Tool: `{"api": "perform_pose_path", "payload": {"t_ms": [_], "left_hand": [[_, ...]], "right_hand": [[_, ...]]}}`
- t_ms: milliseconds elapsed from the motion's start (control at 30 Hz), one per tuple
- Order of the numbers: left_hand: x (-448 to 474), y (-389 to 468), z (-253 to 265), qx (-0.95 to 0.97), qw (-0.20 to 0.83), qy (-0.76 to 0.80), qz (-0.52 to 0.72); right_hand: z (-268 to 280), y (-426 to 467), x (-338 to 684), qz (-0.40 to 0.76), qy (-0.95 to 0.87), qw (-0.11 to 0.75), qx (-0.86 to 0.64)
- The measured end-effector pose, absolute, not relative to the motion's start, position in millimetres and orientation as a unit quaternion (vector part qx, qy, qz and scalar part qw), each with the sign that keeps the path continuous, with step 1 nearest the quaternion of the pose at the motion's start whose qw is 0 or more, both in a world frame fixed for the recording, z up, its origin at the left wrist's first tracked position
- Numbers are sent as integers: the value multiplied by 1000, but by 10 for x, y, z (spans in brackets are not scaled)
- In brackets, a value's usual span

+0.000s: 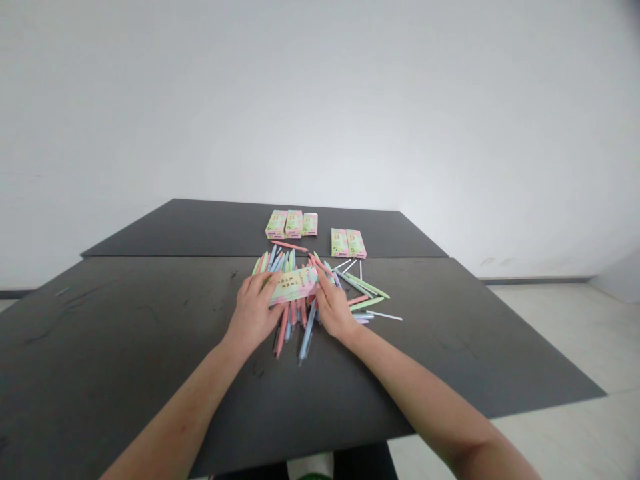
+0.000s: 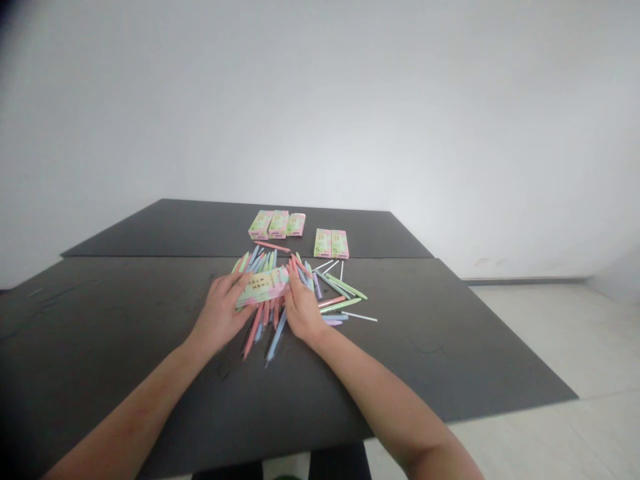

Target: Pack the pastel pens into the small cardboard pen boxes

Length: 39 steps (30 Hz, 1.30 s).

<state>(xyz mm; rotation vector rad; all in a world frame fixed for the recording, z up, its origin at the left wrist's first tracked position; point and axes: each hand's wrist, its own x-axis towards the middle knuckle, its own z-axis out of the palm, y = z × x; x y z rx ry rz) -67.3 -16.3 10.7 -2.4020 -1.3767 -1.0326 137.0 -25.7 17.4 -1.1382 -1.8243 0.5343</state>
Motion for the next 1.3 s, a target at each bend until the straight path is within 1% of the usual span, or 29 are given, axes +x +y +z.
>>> {"api": "perform_pose_path", "payload": {"t_ms": [267,433,533,733,933,1167,1300], "left_hand": [[-743,-102,48,-801,84,-457,-377],[-750,-92,51,-795,71,-467,-381],[-758,-81,43,-789,63,-470,-391],[-759,-78,44,-789,59,-468,-393],[-726,-100,50,-790,77,-471,-384],[-740,-96,27,-792,84,-474,-375],[-764,-83,32,-797,77,-475,-365]], "right_hand": [[186,-280,1423,258,-752,416,-440],[151,-246,1504,269,-763,431,-399],[151,-232,1540,255,-775,429,-388],[176,-245,1567,196,-799,390,-415],[147,-251,1531,155,-808,368,-434],[154,-266,1475,157,-809,341,-453],[187,-234,1538,154,-829,339,-418]]}}
